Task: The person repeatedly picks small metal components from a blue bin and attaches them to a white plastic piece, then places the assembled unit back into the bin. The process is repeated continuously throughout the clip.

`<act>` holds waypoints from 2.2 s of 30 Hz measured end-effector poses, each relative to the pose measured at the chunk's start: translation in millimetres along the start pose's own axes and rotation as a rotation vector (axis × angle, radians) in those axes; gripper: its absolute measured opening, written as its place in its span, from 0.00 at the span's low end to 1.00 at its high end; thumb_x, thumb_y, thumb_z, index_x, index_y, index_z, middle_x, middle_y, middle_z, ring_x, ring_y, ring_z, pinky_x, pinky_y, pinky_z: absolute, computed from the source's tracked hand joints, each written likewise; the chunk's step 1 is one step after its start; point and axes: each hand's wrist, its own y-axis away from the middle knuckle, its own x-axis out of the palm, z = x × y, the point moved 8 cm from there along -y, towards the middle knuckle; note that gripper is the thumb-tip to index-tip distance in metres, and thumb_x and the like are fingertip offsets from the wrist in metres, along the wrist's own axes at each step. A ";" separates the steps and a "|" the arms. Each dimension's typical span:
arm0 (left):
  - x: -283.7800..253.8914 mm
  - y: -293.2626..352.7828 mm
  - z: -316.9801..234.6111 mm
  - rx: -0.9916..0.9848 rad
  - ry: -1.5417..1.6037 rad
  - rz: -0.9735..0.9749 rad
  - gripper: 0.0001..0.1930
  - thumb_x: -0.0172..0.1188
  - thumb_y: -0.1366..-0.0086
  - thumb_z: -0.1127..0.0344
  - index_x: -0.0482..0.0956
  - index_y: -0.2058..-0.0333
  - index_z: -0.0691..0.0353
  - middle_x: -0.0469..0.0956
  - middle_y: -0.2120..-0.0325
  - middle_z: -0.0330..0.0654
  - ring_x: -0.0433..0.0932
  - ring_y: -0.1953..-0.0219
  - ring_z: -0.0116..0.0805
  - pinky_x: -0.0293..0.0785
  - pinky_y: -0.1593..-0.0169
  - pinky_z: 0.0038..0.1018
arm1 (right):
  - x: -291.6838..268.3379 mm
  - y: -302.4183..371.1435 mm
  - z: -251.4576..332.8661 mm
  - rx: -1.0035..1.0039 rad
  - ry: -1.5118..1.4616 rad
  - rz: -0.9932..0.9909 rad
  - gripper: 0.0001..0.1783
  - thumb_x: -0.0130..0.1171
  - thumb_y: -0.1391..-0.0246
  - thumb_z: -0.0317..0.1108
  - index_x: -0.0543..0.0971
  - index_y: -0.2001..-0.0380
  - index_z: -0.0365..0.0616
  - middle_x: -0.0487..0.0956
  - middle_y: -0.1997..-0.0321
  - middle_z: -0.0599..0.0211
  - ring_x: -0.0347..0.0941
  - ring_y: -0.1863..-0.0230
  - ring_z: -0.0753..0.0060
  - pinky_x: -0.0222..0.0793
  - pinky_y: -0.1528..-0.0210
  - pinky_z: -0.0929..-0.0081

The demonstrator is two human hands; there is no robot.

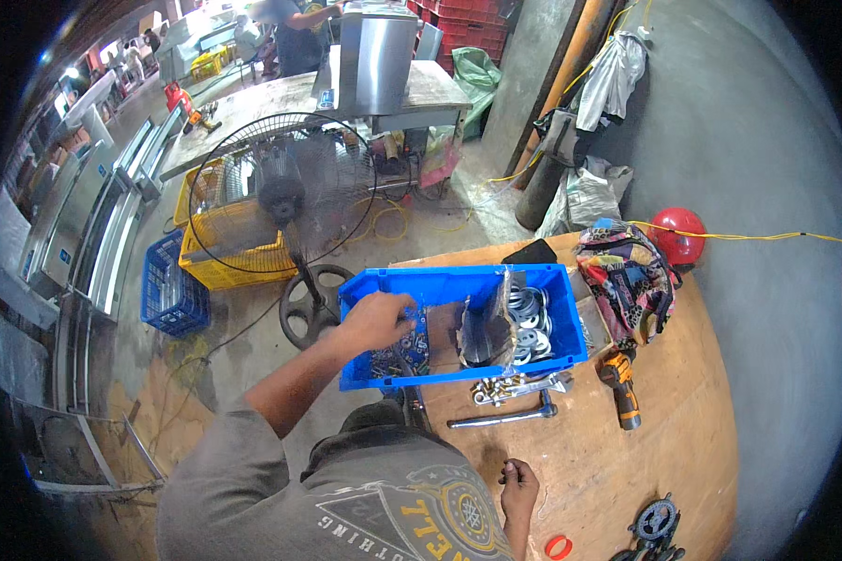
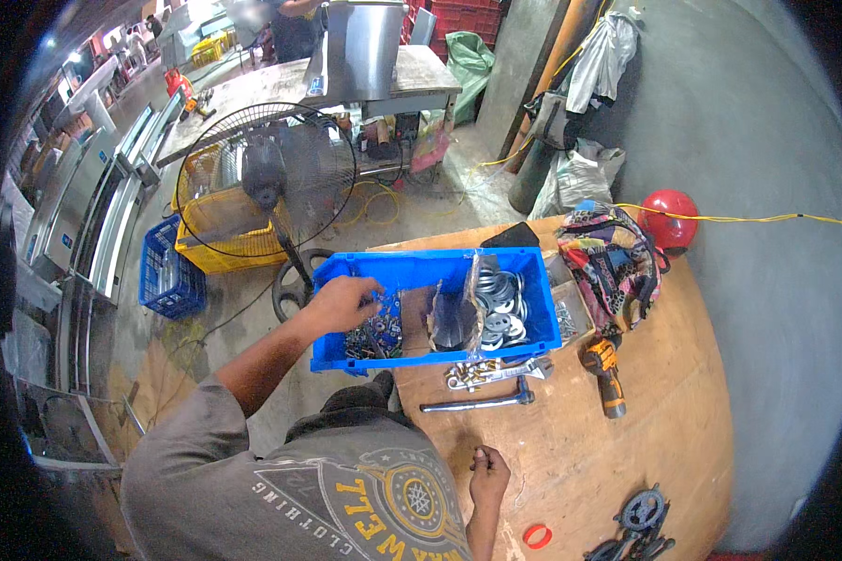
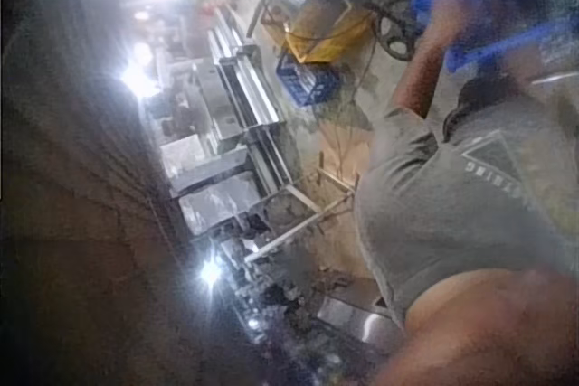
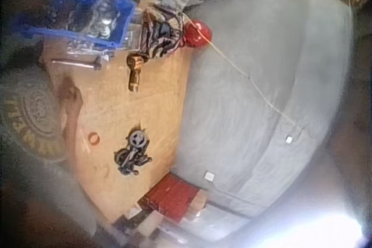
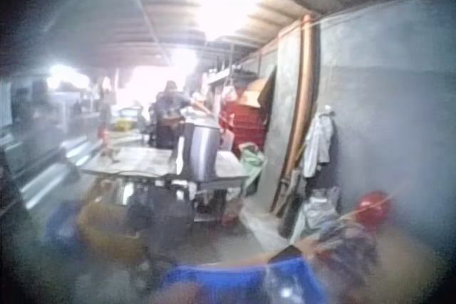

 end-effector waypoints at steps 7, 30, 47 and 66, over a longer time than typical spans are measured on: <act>104.8 14.9 41.3 0.225 -0.201 0.415 0.17 0.58 0.44 0.69 0.79 0.54 0.59 0.79 0.60 0.54 0.80 0.57 0.54 0.77 0.54 0.46 | 19.3 -18.2 16.9 0.049 0.042 0.004 0.10 0.56 0.38 0.31 0.80 0.61 0.34 0.79 0.71 0.64 0.73 0.74 0.77 0.71 0.69 0.77; 142.8 -17.5 35.7 0.083 0.073 0.605 0.12 0.52 0.41 0.72 0.80 0.61 0.68 0.79 0.62 0.62 0.80 0.57 0.57 0.76 0.54 0.47 | 69.5 -160.5 234.1 -0.694 0.248 -0.387 0.08 0.58 0.40 0.28 0.82 0.60 0.38 0.71 0.57 0.54 0.71 0.55 0.57 0.68 0.52 0.66; 139.6 -24.3 27.1 0.073 0.024 0.534 0.11 0.55 0.45 0.72 0.82 0.66 0.69 0.80 0.69 0.61 0.81 0.64 0.58 0.77 0.60 0.49 | 68.7 -167.3 236.4 -0.677 0.269 -0.326 0.08 0.60 0.42 0.29 0.83 0.60 0.41 0.73 0.60 0.55 0.71 0.58 0.56 0.67 0.55 0.67; 49.1 -23.8 -65.7 -0.028 1.477 0.535 0.11 0.65 0.37 0.65 0.75 0.59 0.61 0.80 0.66 0.39 0.79 0.66 0.26 0.76 0.61 0.24 | 111.5 -87.0 298.9 -0.670 -0.059 0.058 0.09 0.64 0.44 0.34 0.84 0.63 0.42 0.75 0.58 0.56 0.73 0.54 0.59 0.68 0.52 0.67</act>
